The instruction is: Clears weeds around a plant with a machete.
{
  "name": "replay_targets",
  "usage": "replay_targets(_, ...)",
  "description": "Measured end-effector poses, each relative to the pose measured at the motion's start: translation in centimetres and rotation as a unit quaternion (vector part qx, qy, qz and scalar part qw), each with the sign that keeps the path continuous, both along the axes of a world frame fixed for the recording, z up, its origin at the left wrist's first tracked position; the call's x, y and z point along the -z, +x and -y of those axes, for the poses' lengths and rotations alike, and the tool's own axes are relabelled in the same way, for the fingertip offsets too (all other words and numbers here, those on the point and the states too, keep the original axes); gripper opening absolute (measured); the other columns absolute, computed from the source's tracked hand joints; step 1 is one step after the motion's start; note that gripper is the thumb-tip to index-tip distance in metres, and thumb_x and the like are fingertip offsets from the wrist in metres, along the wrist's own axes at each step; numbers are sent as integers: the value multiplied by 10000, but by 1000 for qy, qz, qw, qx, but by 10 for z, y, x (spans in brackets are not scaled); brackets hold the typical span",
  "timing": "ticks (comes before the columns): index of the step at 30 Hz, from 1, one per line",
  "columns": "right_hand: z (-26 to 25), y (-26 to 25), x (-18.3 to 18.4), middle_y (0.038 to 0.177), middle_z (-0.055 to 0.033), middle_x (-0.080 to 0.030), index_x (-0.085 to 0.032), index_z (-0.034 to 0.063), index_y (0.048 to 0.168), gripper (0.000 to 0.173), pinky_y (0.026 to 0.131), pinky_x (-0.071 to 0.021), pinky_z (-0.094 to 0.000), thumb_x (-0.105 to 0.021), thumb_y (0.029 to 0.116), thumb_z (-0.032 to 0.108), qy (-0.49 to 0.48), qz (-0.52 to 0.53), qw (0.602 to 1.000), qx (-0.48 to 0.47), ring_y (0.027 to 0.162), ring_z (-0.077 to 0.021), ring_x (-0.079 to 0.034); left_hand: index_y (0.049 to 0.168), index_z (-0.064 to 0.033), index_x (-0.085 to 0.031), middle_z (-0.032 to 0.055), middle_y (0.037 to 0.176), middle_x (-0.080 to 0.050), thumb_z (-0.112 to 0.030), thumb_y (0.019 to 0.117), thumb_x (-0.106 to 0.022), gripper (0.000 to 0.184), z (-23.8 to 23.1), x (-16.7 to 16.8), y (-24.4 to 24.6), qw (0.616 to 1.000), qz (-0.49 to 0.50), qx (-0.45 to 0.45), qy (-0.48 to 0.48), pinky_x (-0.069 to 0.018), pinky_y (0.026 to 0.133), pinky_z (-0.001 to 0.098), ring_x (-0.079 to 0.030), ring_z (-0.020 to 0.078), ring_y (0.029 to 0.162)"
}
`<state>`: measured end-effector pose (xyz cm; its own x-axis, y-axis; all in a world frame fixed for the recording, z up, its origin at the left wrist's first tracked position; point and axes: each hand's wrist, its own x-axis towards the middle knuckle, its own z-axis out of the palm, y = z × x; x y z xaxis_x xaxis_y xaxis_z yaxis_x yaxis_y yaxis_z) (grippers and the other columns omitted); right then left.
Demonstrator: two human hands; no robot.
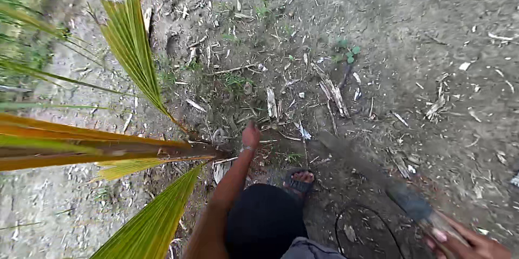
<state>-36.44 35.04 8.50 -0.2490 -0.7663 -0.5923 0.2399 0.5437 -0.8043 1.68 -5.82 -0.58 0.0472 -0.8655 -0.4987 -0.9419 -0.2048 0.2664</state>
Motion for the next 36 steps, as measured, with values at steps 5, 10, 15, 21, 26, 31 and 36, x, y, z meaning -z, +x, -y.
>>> replay_targets(5, 160, 78, 64, 835, -82, -691, -608, 26, 1346, 484, 562, -565, -336, -655, 930, 272, 12, 94, 991, -96, 611, -164, -635, 1628, -78, -278, 291, 1318, -653, -332, 1101, -449, 609, 16, 1, 24, 997, 27, -67, -18, -495, 1048, 629, -643, 459, 1232)
replay_targets(10, 214, 168, 102, 1033, -158, -725, -569, 19, 1427, 553, 725, -618, -415, -713, 950, 260, -11, 0, 987, -159, 747, -216, -712, 1567, 29, -313, 279, 1382, -623, -657, 1028, -447, 882, 34, 10, 16, 986, 138, -69, 64, -481, 1081, 613, -622, 423, 1289)
replay_targets(15, 179, 140, 92, 1072, -154, -729, -552, 39, 1455, 601, 692, -610, -399, -758, 908, 182, -5, -15, 986, -167, 737, -208, -703, 1388, 9, -596, 273, 1365, -637, -377, 1120, -345, 533, 12, 40, 16, 993, 97, -9, 65, -468, 1079, 635, -601, 436, 1307)
replay_targets(21, 117, 55, 73, 781, -78, -699, -574, 17, 1397, 557, 489, -563, -310, -686, 862, 123, 62, 104, 988, -92, 534, -161, -636, 1370, 50, -590, 305, 1226, -686, -302, 1121, -412, 466, -35, 27, 27, 999, 30, -26, 6, -491, 1044, 631, -656, 463, 1199)
replay_targets(26, 178, 122, 84, 799, -93, -671, -586, 36, 1375, 436, 513, -545, -332, -635, 978, 207, 66, 150, 981, -107, 568, -172, -613, 1626, -48, -258, 274, 1378, -624, -174, 1069, -444, 600, 5, 16, 47, 990, 122, -60, 37, -508, 1049, 605, -632, 431, 1266)
replay_targets(31, 222, 183, 99, 946, -118, -724, -579, 2, 1404, 547, 637, -608, -354, -744, 915, 184, -9, 49, 986, -159, 658, -168, -682, 1580, 8, -254, 264, 1337, -648, -269, 1102, -403, 572, 20, 22, 35, 982, 158, -85, 55, -531, 1045, 557, -658, 393, 1246)
replay_targets(36, 135, 95, 68, 929, -100, -730, -578, 53, 1431, 600, 603, -601, -364, -747, 879, 214, 27, 23, 992, -118, 644, -183, -676, 1456, -21, -518, 275, 1319, -660, -256, 1086, -425, 448, 10, 37, 42, 983, 172, -38, 53, -513, 1012, 643, -644, 446, 1245)
